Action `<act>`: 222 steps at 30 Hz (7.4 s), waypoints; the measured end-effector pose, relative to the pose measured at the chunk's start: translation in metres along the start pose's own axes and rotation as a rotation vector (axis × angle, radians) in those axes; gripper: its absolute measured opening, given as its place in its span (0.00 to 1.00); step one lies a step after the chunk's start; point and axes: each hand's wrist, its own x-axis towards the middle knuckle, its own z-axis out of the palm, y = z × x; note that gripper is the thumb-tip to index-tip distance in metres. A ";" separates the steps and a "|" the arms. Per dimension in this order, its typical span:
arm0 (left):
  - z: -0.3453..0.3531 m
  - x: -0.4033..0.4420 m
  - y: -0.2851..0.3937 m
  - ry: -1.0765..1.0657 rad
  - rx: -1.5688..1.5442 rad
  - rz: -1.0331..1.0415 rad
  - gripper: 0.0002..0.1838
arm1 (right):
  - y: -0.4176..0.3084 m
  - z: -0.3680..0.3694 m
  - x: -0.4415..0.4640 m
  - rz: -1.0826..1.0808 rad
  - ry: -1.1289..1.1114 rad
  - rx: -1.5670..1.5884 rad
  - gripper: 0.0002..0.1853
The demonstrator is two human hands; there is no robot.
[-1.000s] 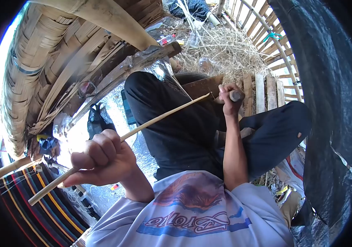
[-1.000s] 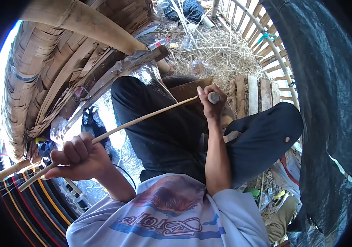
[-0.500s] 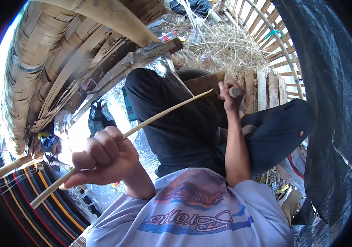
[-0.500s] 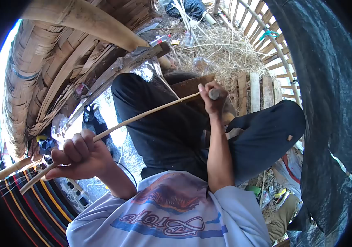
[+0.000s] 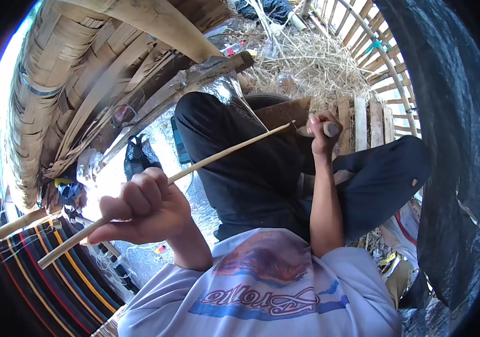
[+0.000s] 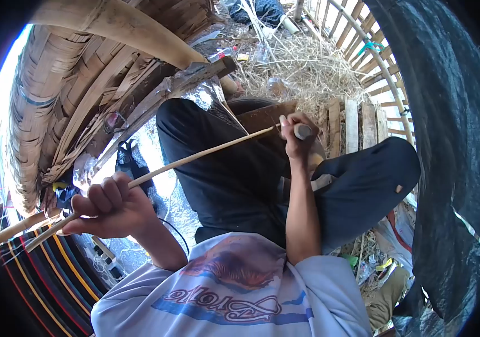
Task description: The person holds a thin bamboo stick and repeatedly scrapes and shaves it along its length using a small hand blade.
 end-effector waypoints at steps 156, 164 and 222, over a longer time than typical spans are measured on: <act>0.002 0.008 -0.003 0.047 -0.135 -0.070 0.28 | -0.009 -0.008 0.003 0.063 0.004 -0.035 0.08; 0.003 0.010 -0.005 0.012 -0.108 -0.044 0.29 | -0.008 -0.005 0.002 0.033 -0.007 -0.068 0.10; 0.016 0.008 -0.006 -0.446 -0.307 -0.098 0.32 | -0.009 -0.008 0.004 -0.041 -0.115 -0.046 0.11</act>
